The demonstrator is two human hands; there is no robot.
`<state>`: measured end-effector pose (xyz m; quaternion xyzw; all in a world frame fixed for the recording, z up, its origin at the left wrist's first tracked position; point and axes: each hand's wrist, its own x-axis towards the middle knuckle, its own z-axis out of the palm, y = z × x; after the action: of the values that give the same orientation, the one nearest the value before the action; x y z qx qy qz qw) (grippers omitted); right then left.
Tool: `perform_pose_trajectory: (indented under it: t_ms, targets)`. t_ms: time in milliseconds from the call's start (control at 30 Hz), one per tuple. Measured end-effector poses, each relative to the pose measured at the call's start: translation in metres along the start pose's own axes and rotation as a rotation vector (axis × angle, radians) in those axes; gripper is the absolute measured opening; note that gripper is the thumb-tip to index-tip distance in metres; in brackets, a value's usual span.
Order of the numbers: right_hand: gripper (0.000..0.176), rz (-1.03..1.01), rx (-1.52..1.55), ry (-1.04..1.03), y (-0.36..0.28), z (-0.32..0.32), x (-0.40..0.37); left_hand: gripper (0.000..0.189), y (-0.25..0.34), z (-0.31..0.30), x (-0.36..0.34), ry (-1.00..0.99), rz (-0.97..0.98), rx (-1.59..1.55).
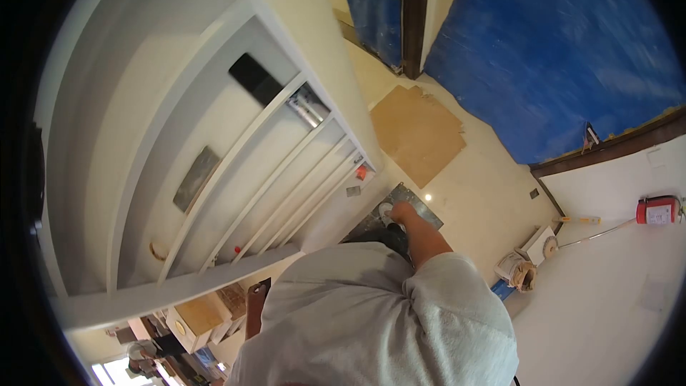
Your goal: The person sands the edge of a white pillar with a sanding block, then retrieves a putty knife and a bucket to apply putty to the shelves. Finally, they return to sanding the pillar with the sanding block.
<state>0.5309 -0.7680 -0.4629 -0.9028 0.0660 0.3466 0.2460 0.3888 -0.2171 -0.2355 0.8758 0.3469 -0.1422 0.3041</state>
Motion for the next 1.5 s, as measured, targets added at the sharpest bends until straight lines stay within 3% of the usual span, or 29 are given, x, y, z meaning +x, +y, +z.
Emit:
perform_pose_trajectory:
  t_ms: [100, 200, 300, 333, 467, 533, 633, 767, 867, 1100, 1133, 1167, 1200, 1267, 1300, 1333, 1367, 1400, 1433, 1500]
  targets:
    - [0.067, 0.005, -0.014, -0.061, 0.03, -0.021, 0.018, 0.042, 0.045, 0.013, 0.003, -0.131, 0.098, 0.155]
    - [0.07, 0.172, 0.138, 0.079, 0.041, -0.056, 0.018, 0.041, 0.064, 0.027, 0.01, -0.185, 0.179, 0.267]
    - [0.079, 0.043, 0.534, 0.621, -0.024, -0.146, -0.016, 0.043, 0.084, 0.027, 0.007, -0.236, 0.136, 0.313]
    - [0.092, -0.077, 0.609, 0.633, -0.054, -0.185, -0.02, 0.044, 0.086, 0.026, 0.007, -0.235, 0.118, 0.301]
    - [0.105, -0.549, 0.614, 0.945, -0.17, -0.308, -0.035, 0.045, 0.094, 0.013, 0.012, -0.262, 0.119, 0.484]
    - [0.108, -0.854, 0.67, 1.253, -0.215, -0.355, -0.047, 0.045, 0.094, 0.005, 0.014, -0.266, 0.046, 0.466]
    - [0.112, -0.873, 0.438, 1.375, -0.263, -0.383, -0.03, 0.045, 0.102, -0.005, 0.017, -0.243, -0.051, 0.429]
    - [0.116, -1.033, 0.729, 1.383, -0.281, -0.433, -0.07, 0.043, 0.149, -0.013, -0.005, -0.147, -0.146, 0.423]
    - [0.119, -1.041, 0.776, 1.353, -0.28, -0.434, -0.069, 0.043, 0.133, -0.019, -0.002, -0.148, -0.077, 0.466]
    - [0.118, -1.056, 0.723, 1.29, -0.278, -0.428, -0.058, 0.046, 0.12, -0.023, 0.015, -0.177, -0.15, 0.531]
    - [0.118, -1.073, 0.738, 1.281, -0.282, -0.426, -0.055, 0.045, 0.107, -0.021, 0.026, -0.21, -0.18, 0.396]
    - [0.117, -1.078, 0.725, 1.272, -0.284, -0.421, -0.046, 0.044, 0.092, -0.024, 0.032, -0.223, 0.104, 0.622]
    - [0.117, -1.044, 0.698, 1.284, -0.282, -0.415, -0.039, 0.044, 0.13, -0.02, 0.016, -0.213, -0.042, 0.566]
    - [0.117, -0.956, 0.613, 1.319, -0.284, -0.407, -0.021, 0.046, 0.035, 0.0, 0.061, -0.106, 0.089, 0.246]
    - [0.117, -0.923, 0.564, 1.336, -0.287, -0.403, -0.014, 0.047, 0.093, 0.0, 0.024, -0.037, 0.153, 0.462]
    - [0.117, -0.903, 0.528, 1.351, -0.287, -0.4, -0.014, 0.044, 0.08, 0.013, 0.021, 0.023, 0.106, 0.345]
    - [0.118, -0.904, 0.5, 1.362, -0.289, -0.399, -0.016, 0.041, 0.125, 0.01, -0.008, 0.033, 0.016, 0.226]
    - [0.115, -0.903, 0.497, 1.387, -0.292, -0.405, -0.013, 0.037, 0.107, 0.022, -0.009, 0.112, 0.123, 0.198]
    - [0.112, -0.923, 0.494, 1.421, -0.293, -0.41, -0.022, 0.038, 0.119, 0.025, -0.025, 0.09, -0.143, 0.015]
    - [0.106, -0.944, 0.492, 1.477, -0.301, -0.42, -0.038, 0.039, 0.091, 0.046, -0.041, 0.135, -0.12, -0.058]
